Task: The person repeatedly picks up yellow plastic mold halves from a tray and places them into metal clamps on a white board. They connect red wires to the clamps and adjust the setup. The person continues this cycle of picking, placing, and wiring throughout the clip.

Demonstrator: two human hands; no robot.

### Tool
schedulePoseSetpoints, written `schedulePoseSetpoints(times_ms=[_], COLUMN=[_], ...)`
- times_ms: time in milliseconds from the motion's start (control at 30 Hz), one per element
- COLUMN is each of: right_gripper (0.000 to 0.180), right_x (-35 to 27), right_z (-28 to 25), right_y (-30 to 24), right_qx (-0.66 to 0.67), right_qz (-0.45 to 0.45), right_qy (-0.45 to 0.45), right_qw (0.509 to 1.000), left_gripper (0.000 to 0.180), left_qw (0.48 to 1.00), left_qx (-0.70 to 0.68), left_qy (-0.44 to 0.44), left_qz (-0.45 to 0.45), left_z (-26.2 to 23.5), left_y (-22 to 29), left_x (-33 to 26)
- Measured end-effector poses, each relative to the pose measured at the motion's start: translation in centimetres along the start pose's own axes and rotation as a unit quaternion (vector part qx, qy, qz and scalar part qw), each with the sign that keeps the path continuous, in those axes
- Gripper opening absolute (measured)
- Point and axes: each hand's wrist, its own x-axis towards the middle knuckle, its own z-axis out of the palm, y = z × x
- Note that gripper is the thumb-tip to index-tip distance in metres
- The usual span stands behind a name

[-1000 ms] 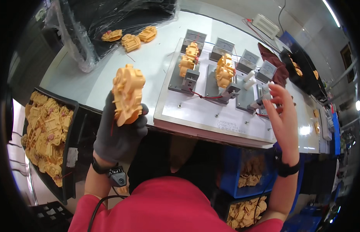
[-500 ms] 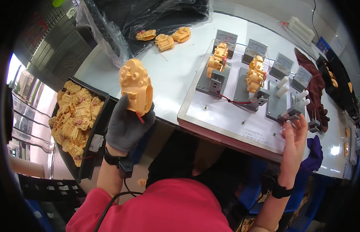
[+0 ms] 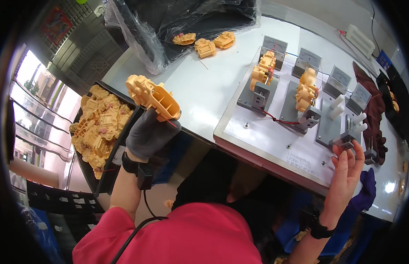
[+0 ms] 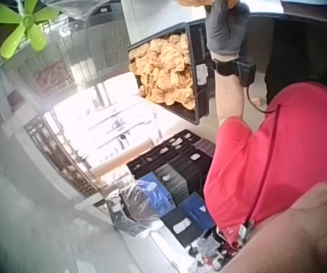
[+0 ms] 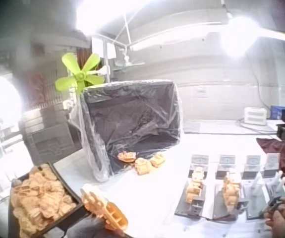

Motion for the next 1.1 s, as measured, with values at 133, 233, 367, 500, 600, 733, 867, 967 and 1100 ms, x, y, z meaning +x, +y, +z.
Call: schedulePoseSetpoints(times_ms=[133,233,367,500,600,733,867,967,1100], right_gripper=[0.039,0.039,0.039,0.039,0.04,0.04,0.04,0.04,0.041], right_x=[0.0,0.0,0.2,0.2,0.3,0.4,0.5,0.4,0.2], right_z=[0.1,0.0,-0.1,-0.3,-0.4,-0.7,-0.7,-0.7,-0.5], right_y=[0.6,0.6,0.7,0.8,0.8,1.1,0.7,0.5,0.2], right_qx=[0.009,0.007,0.021,0.019,0.025,0.033,0.03,0.031,0.029], right_qz=[-0.009,-0.015,-0.014,-0.018,-0.021,-0.017,-0.015,-0.019,-0.02], right_qy=[-0.004,-0.013,-0.021,-0.034,-0.039,-0.048,-0.07,-0.08,-0.083], right_qw=[1.0,1.0,0.999,0.999,0.999,0.998,0.997,0.996,0.996], left_gripper=[0.049,0.057,0.061,0.066,0.088,0.097,0.085,0.084,0.081], left_qw=[0.999,0.998,0.996,0.985,0.996,0.979,0.994,0.993,0.996], left_qx=[0.045,0.016,0.016,-0.008,-0.043,0.197,-0.103,-0.103,-0.045], left_qy=[-0.027,-0.063,-0.082,-0.172,-0.074,0.055,0.021,0.041,0.04], left_qz=[-0.006,-0.022,-0.037,-0.015,-0.022,0.018,0.012,0.025,0.066], left_z=[-0.3,-0.5,0.0,0.3,1.6,2.8,5.2,5.1,5.1], left_y=[0.6,0.6,0.6,-0.2,0.0,0.1,0.7,1.5,1.9], left_x=[0.3,0.7,0.8,1.2,0.6,1.4,2.5,3.5,3.9])
